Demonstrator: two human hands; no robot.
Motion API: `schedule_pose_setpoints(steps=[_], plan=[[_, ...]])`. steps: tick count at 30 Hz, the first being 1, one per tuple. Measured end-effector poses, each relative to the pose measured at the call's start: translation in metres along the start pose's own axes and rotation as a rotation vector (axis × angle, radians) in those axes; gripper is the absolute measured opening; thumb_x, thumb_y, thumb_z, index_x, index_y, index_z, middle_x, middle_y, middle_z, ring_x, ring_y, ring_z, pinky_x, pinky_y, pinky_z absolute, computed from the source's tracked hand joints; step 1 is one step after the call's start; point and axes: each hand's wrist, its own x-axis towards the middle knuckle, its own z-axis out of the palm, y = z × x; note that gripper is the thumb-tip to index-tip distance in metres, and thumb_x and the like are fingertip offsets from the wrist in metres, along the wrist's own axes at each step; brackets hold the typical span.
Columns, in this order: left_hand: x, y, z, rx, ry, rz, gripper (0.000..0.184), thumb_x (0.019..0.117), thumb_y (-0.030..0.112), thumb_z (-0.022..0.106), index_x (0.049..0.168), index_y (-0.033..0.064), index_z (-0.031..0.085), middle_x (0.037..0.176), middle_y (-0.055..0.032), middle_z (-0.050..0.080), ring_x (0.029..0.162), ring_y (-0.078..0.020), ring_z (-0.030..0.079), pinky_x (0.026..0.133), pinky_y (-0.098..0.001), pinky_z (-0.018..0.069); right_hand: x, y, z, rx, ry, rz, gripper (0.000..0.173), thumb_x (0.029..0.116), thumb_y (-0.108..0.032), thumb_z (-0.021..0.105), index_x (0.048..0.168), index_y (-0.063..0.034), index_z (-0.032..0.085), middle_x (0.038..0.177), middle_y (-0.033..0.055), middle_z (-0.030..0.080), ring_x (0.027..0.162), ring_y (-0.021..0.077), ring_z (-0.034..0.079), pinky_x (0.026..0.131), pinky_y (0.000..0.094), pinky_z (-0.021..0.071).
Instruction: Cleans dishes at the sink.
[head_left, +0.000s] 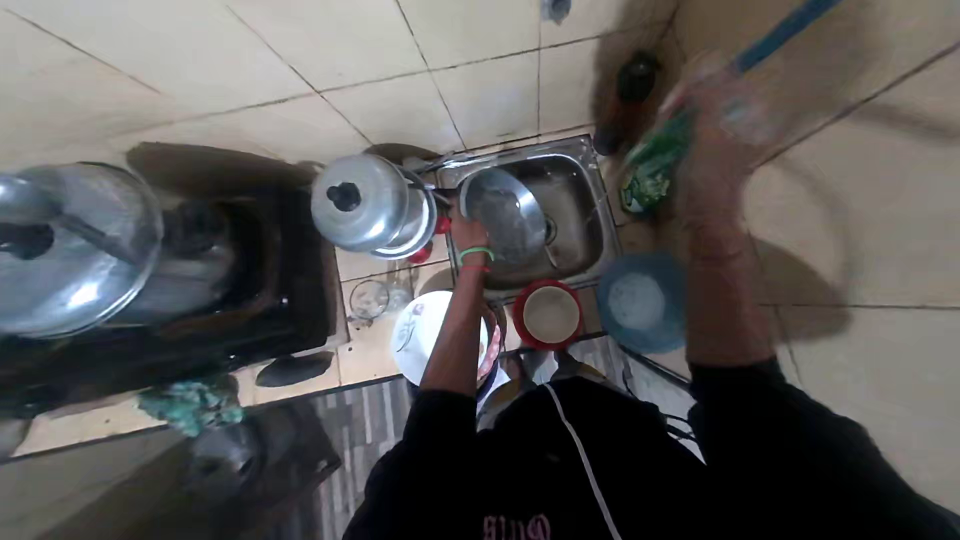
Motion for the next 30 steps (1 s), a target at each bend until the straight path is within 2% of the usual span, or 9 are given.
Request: schedule_pose_setpoints(steps=[3, 5, 7, 10, 17, 19, 21, 27, 30], plan=[[-0.020, -0.015, 0.005, -0.256, -0.021, -0.135, 0.050, 0.1051, 0.010, 0.050, 0.151, -0.0065, 0.038, 0.144, -0.0310, 0.050, 0.132, -0.0393, 0.051, 0.110, -0.0523, 0.0412, -0.042, 0.065, 0.048, 0.028, -0.229, 0.388, 0.033, 0.1065, -0.027, 0.049, 0.099, -0.0013, 0.068, 0.088, 0.0023, 0.066, 0.079, 0.0075, 0.063, 0.075, 0.0293, 0.0556], [-0.040, -0.011, 0.006, -0.407, -0.019, -0.129, 0.052, 0.1070, 0.009, 0.045, 0.156, -0.0010, 0.033, 0.153, -0.0258, 0.043, 0.140, -0.0335, 0.045, 0.115, -0.0479, 0.0368, -0.062, 0.090, 0.071, -0.108, -0.396, 0.549, 0.039, 0.1060, -0.033, 0.050, 0.128, -0.0024, 0.063, 0.125, 0.0136, 0.065, 0.115, 0.0199, 0.062, 0.099, 0.0410, 0.0515], [-0.059, -0.007, 0.006, -0.514, 0.006, -0.114, 0.053, 0.1078, 0.011, 0.045, 0.158, 0.0013, 0.031, 0.157, -0.0228, 0.041, 0.142, -0.0293, 0.043, 0.117, -0.0436, 0.0346, -0.081, 0.112, 0.087, -0.286, -0.641, 0.608, 0.052, 0.1060, -0.024, 0.053, 0.152, -0.0040, 0.044, 0.158, 0.0214, 0.041, 0.145, 0.0346, 0.041, 0.118, 0.0526, 0.0364], [-0.078, -0.014, 0.012, -0.557, 0.003, -0.086, 0.052, 0.1083, 0.020, 0.048, 0.156, 0.0019, 0.036, 0.150, -0.0237, 0.049, 0.135, -0.0306, 0.051, 0.113, -0.0468, 0.0407, -0.107, 0.131, 0.105, -0.639, -0.864, 0.516, 0.060, 0.1072, -0.014, 0.047, 0.161, -0.0020, 0.025, 0.163, 0.0292, 0.028, 0.147, 0.0450, 0.037, 0.119, 0.0566, 0.0356], [-0.079, -0.027, 0.016, -0.641, 0.092, -0.037, 0.043, 0.1112, 0.023, 0.039, 0.141, -0.0060, 0.050, 0.123, -0.0217, 0.064, 0.109, -0.0201, 0.063, 0.100, -0.0384, 0.0502, -0.126, 0.104, 0.132, -0.478, -0.948, 0.110, 0.032, 0.1040, -0.007, 0.050, 0.130, 0.0041, 0.066, 0.126, 0.0251, 0.067, 0.120, 0.0383, 0.064, 0.108, 0.0514, 0.0483], [-0.070, -0.036, 0.004, -0.627, 0.177, -0.030, 0.044, 0.1109, 0.024, 0.039, 0.144, -0.0039, 0.048, 0.124, -0.0212, 0.063, 0.108, -0.0197, 0.062, 0.097, -0.0381, 0.0509, -0.127, 0.095, 0.117, -0.391, -1.096, 0.102, 0.030, 0.1003, -0.003, 0.054, 0.126, 0.0029, 0.070, 0.124, 0.0237, 0.069, 0.120, 0.0370, 0.065, 0.109, 0.0506, 0.0468], [-0.067, -0.042, -0.010, -0.636, 0.194, -0.035, 0.047, 0.1109, 0.021, 0.039, 0.151, -0.0033, 0.041, 0.144, -0.0246, 0.053, 0.128, -0.0228, 0.055, 0.111, -0.0383, 0.0424, -0.117, 0.104, 0.093, -0.444, -1.189, 0.132, 0.029, 0.0989, -0.004, 0.060, 0.126, -0.0009, 0.071, 0.129, 0.0213, 0.068, 0.125, 0.0362, 0.063, 0.112, 0.0514, 0.0448], [-0.096, -0.029, 0.007, -0.664, 0.023, -0.006, 0.036, 0.1095, 0.017, 0.042, 0.133, -0.0074, 0.054, 0.114, -0.0167, 0.064, 0.099, -0.0115, 0.061, 0.091, -0.0303, 0.0508, -0.089, 0.143, 0.088, -0.674, -0.855, -0.004, 0.029, 0.0958, -0.003, 0.061, 0.122, -0.0007, 0.072, 0.127, 0.0258, 0.067, 0.122, 0.0425, 0.062, 0.109, 0.0558, 0.0461], [-0.096, -0.032, 0.010, -0.648, -0.005, 0.019, 0.040, 0.1104, 0.021, 0.041, 0.138, -0.0056, 0.054, 0.123, -0.0201, 0.065, 0.108, -0.0163, 0.064, 0.099, -0.0357, 0.0510, -0.115, 0.124, 0.110, -0.498, -0.912, -0.082, 0.027, 0.0945, 0.002, 0.061, 0.119, 0.0012, 0.073, 0.121, 0.0235, 0.069, 0.117, 0.0386, 0.065, 0.106, 0.0526, 0.0492]])
